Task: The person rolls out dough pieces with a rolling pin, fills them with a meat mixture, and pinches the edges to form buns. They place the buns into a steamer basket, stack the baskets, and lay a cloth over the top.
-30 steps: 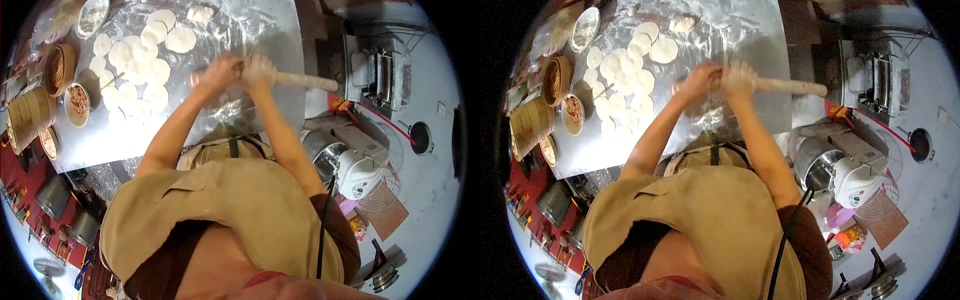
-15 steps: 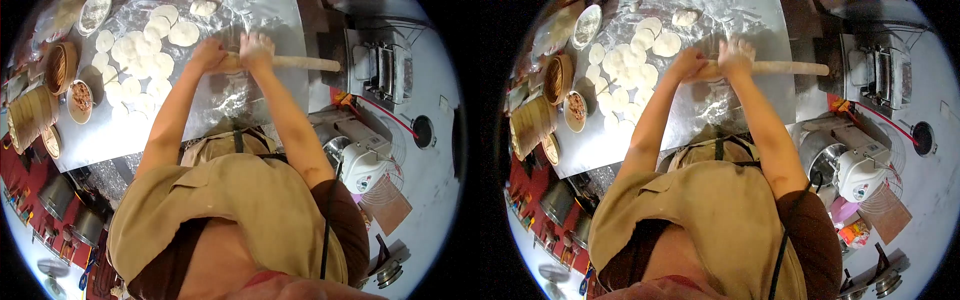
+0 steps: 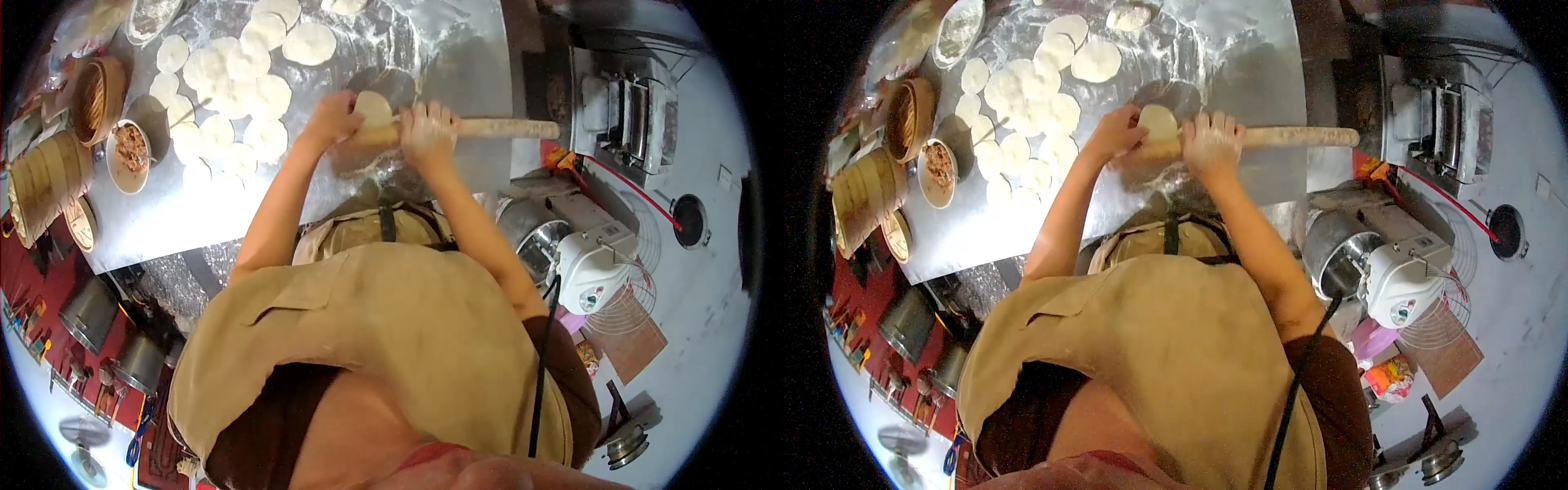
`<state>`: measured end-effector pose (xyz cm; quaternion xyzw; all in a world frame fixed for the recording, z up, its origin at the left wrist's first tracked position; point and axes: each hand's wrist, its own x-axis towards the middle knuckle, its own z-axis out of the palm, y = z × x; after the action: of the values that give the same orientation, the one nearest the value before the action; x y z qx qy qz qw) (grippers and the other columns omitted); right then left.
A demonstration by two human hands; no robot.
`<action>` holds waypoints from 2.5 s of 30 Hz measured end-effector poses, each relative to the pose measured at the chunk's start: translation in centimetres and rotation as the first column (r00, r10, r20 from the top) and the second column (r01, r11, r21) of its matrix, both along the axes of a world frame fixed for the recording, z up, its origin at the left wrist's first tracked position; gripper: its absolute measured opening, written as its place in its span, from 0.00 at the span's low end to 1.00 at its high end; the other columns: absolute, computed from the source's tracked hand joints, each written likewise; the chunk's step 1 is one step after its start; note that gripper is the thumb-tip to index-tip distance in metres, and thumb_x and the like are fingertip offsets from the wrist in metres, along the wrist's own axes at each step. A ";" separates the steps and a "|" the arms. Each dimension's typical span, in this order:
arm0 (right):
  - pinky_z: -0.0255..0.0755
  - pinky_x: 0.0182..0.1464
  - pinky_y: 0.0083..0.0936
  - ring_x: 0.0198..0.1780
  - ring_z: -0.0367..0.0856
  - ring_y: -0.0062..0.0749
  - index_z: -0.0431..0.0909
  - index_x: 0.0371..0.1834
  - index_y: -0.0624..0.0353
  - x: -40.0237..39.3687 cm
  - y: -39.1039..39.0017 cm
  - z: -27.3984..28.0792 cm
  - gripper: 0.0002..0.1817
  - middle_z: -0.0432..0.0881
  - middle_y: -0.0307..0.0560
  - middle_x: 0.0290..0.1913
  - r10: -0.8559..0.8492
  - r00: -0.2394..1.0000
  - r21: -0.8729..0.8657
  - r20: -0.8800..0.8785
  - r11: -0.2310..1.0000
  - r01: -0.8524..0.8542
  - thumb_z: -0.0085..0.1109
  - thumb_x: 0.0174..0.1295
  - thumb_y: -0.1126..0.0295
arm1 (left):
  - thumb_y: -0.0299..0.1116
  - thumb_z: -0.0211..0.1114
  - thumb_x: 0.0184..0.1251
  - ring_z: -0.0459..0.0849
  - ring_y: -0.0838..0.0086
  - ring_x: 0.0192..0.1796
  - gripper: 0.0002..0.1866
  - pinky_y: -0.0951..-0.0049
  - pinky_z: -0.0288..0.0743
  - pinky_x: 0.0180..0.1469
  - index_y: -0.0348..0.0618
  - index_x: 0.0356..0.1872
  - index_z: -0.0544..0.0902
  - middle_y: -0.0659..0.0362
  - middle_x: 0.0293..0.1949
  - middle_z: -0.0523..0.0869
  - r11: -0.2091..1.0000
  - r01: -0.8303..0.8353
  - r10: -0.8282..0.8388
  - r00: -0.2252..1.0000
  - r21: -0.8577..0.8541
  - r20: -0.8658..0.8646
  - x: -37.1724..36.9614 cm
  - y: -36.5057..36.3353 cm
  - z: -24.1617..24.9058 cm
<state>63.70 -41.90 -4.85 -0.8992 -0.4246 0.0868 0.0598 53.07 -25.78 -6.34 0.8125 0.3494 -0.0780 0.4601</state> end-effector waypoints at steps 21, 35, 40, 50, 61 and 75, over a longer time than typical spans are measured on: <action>0.65 0.42 0.44 0.41 0.73 0.46 0.75 0.28 0.56 -1.3 -0.6 -0.3 0.16 0.77 0.49 0.36 0.151 0.956 0.117 0.250 0.976 -0.185 0.48 0.62 0.55 | 0.39 0.61 0.54 0.82 0.52 0.38 0.12 0.58 0.74 0.39 0.40 0.32 0.82 0.46 0.33 0.83 0.977 -0.168 0.177 0.982 -0.128 0.059 -5.8 -1.6 -1.1; 0.63 0.41 0.39 0.38 0.73 0.39 0.76 0.25 0.53 0.4 3.9 -2.1 0.14 0.74 0.45 0.29 0.119 0.943 0.287 0.309 0.934 -0.212 0.53 0.59 0.56 | 0.41 0.59 0.61 0.84 0.61 0.37 0.16 0.66 0.75 0.40 0.36 0.37 0.83 0.47 0.31 0.84 0.963 -0.265 0.264 0.964 -0.059 -0.018 -5.1 1.5 0.6; 0.62 0.45 0.40 0.38 0.73 0.38 0.78 0.27 0.51 1.4 5.5 -1.4 0.13 0.75 0.42 0.30 0.131 0.934 0.368 0.333 0.893 -0.257 0.55 0.55 0.54 | 0.42 0.63 0.59 0.83 0.56 0.35 0.14 0.63 0.76 0.38 0.41 0.37 0.82 0.48 0.31 0.84 0.972 0.062 -0.078 0.995 0.225 0.060 -3.1 2.2 -0.9; 0.61 0.49 0.40 0.43 0.72 0.38 0.77 0.33 0.51 2.3 -3.8 -2.0 0.13 0.77 0.40 0.37 0.071 0.974 0.426 0.216 0.891 -0.159 0.50 0.55 0.56 | 0.31 0.66 0.58 0.78 0.60 0.50 0.29 0.66 0.72 0.53 0.33 0.58 0.66 0.46 0.50 0.76 0.855 -0.506 0.307 0.673 0.116 0.672 3.1 10.7 3.7; 0.70 0.48 0.30 0.43 0.79 0.36 0.71 0.51 0.62 7.1 10.5 -3.3 0.21 0.80 0.46 0.39 0.171 0.406 0.409 -0.897 0.669 0.621 0.60 0.59 0.63 | 0.23 0.65 0.49 0.80 0.59 0.47 0.24 0.64 0.74 0.52 0.44 0.51 0.75 0.54 0.45 0.81 0.963 -0.015 -0.090 0.924 0.270 0.371 5.9 11.0 0.8; 0.76 0.49 0.28 0.46 0.79 0.37 0.73 0.48 0.68 9.3 11.7 -1.7 0.21 0.77 0.53 0.47 0.364 -0.138 0.154 -0.921 0.667 0.729 0.60 0.48 0.88 | 0.21 0.63 0.56 0.74 0.81 0.40 0.14 0.80 0.71 0.44 0.41 0.44 0.74 0.64 0.38 0.77 0.863 -0.126 0.332 0.872 -0.490 0.361 4.9 6.6 2.4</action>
<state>73.03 -30.25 -6.53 -0.4722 -0.0665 0.5405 0.6932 57.99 -19.18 -3.95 0.6310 0.3067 0.0822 0.7078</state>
